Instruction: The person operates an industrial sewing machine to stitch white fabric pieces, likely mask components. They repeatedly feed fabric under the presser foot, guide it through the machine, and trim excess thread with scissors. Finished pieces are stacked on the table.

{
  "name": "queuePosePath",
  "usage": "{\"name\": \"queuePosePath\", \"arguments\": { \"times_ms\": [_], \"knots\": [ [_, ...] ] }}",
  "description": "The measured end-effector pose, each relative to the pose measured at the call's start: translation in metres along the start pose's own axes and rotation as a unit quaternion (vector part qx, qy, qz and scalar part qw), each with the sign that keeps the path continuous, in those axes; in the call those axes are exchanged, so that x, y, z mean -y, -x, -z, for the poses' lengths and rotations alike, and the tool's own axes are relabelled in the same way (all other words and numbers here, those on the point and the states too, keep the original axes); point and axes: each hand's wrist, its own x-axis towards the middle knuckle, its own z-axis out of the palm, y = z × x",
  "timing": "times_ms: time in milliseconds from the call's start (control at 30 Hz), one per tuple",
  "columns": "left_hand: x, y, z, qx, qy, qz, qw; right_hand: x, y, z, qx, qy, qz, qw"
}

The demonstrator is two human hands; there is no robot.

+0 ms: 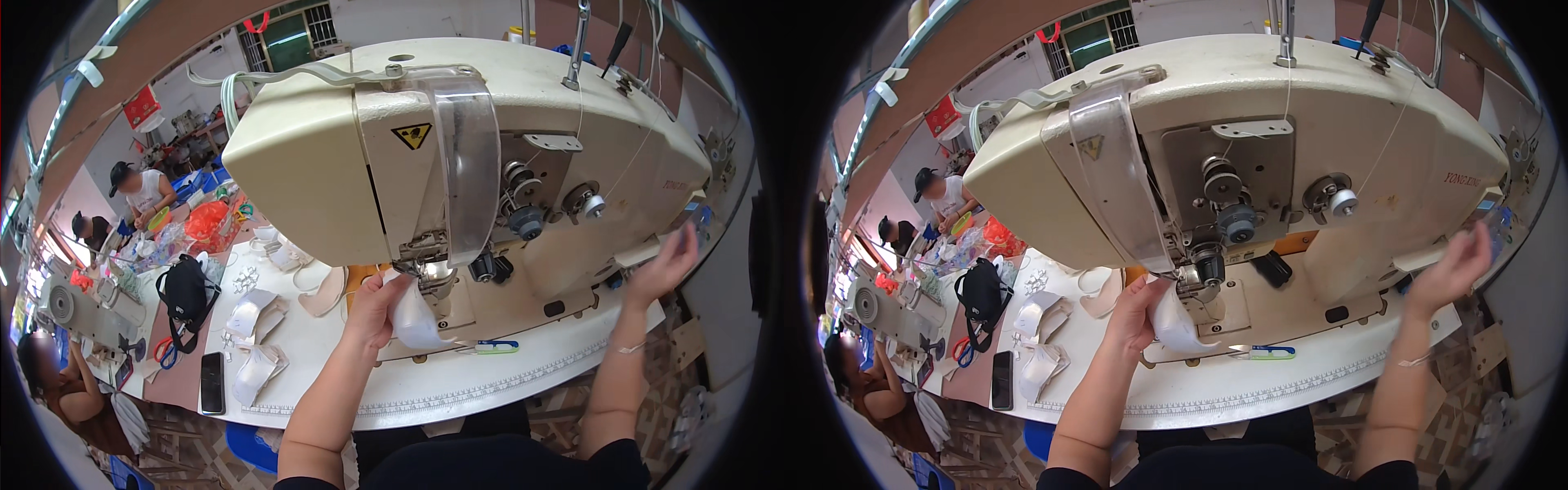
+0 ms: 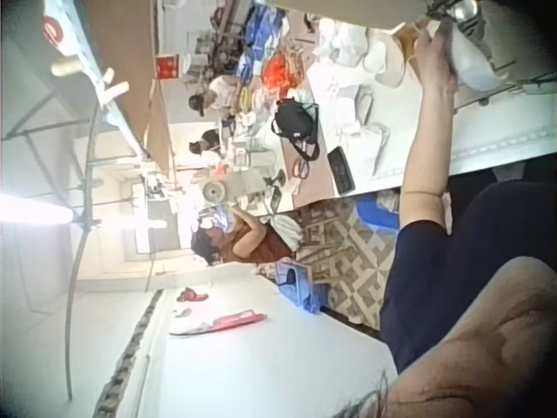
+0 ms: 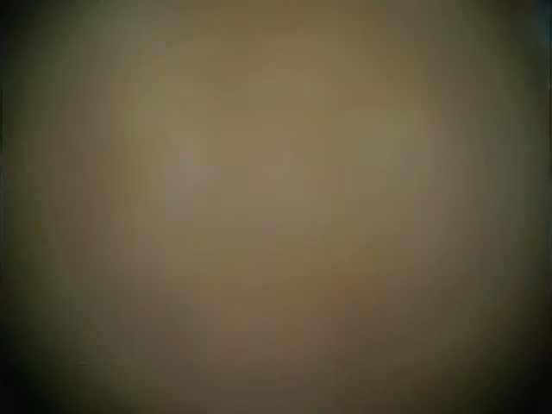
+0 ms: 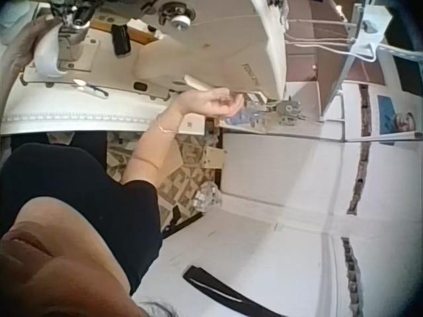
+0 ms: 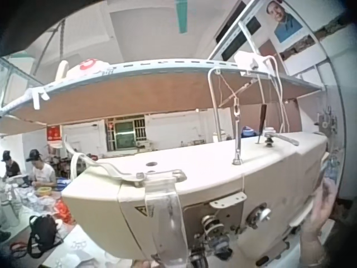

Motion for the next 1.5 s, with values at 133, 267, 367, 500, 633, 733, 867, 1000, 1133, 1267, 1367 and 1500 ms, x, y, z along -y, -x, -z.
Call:
{"name": "queuePosePath", "arguments": {
  "times_ms": [133, 267, 367, 500, 633, 733, 867, 1000, 1133, 1267, 1367, 1500],
  "knots": [
    [0.004, 0.001, 0.001, 0.019, 0.011, -0.006, 1.0, 0.054, 0.103, 0.001, 0.215, -0.059, 0.107, 0.969],
    [0.004, -0.001, -0.003, 0.021, 0.024, -0.01, 0.999, 0.09, 0.143, -0.018, 0.372, -0.155, 0.032, 0.915],
    [0.007, -0.003, 0.0, 0.031, 0.048, -0.015, 0.998, 0.098, 0.151, -0.029, 0.432, -0.17, -0.014, 0.885],
    [0.012, 0.0, 0.0, 0.032, 0.039, -0.017, 0.999, 0.098, 0.157, -0.043, 0.602, -0.147, -0.249, 0.744],
    [0.022, 0.022, -0.006, 0.004, 0.021, -0.032, 0.999, 0.093, 0.155, -0.046, 0.668, -0.231, -0.486, 0.514],
    [0.03, 0.025, -0.007, 0.0, 0.002, -0.063, 0.998, 0.091, 0.147, -0.048, 0.683, -0.211, -0.465, 0.522],
    [0.033, 0.024, -0.006, -0.003, -0.007, -0.068, 0.998, 0.092, 0.142, -0.051, 0.704, -0.187, -0.427, 0.536],
    [0.03, 0.019, -0.006, 0.002, 0.008, -0.059, 0.998, 0.093, 0.142, -0.053, 0.686, -0.194, -0.446, 0.541],
    [0.03, 0.015, -0.003, -0.007, 0.024, -0.05, 0.998, 0.095, 0.146, -0.054, 0.67, -0.185, -0.472, 0.542],
    [0.028, 0.013, -0.002, -0.011, 0.023, -0.051, 0.998, 0.098, 0.144, -0.055, 0.67, -0.176, -0.471, 0.546],
    [0.024, 0.01, -0.002, -0.002, 0.022, -0.056, 0.998, 0.097, 0.146, -0.056, 0.67, -0.161, -0.467, 0.554],
    [0.026, 0.02, -0.008, -0.022, -0.05, -0.103, 0.993, 0.098, 0.146, -0.057, 0.664, -0.178, -0.466, 0.558]
  ]
}}
